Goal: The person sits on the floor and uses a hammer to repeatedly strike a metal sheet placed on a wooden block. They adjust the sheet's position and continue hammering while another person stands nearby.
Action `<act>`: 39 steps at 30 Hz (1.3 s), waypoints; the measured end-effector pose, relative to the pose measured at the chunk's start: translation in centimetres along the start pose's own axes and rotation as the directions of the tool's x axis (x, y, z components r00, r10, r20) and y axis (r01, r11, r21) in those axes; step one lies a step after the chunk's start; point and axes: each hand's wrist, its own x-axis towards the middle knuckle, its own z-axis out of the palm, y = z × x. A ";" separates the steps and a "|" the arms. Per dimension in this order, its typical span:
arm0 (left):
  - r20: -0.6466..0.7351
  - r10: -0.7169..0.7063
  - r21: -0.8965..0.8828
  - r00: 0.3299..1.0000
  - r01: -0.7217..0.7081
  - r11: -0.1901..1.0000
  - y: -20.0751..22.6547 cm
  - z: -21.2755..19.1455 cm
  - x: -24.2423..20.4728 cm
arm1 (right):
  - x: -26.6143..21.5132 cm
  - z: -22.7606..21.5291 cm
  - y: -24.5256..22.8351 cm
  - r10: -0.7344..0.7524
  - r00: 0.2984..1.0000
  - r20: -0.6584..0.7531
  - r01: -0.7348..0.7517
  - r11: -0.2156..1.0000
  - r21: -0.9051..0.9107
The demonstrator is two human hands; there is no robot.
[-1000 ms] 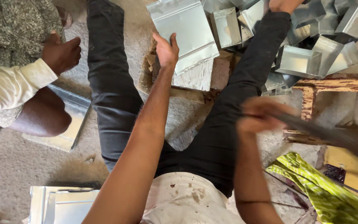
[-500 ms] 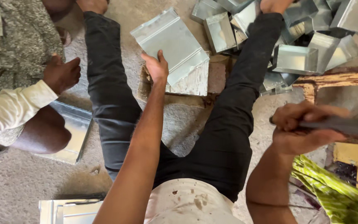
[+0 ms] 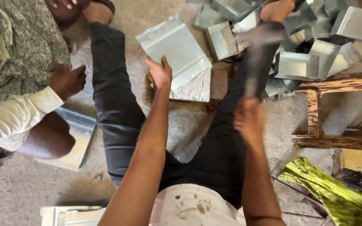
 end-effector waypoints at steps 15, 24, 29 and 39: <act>0.042 -0.083 0.242 0.996 0.070 0.968 -2.6 0.9 1.3 | 3.9 1.5 8.9 -0.161 0.986 0.038 0.159 0.857 -0.490; 0.077 -0.071 0.105 0.995 0.063 0.993 -2.1 -0.1 0.9 | 0.1 0.5 -4.7 -0.630 0.768 -0.112 0.640 0.759 0.121; 0.079 -0.114 0.132 0.990 0.103 0.986 -1.3 -0.3 0.8 | 3.1 1.5 7.8 -0.498 0.853 -0.155 0.510 0.858 0.052; 0.107 -0.258 0.327 0.960 0.211 0.921 -1.3 0.8 1.4 | -2.2 2.3 -2.1 -0.102 0.995 -0.009 0.099 0.980 -0.170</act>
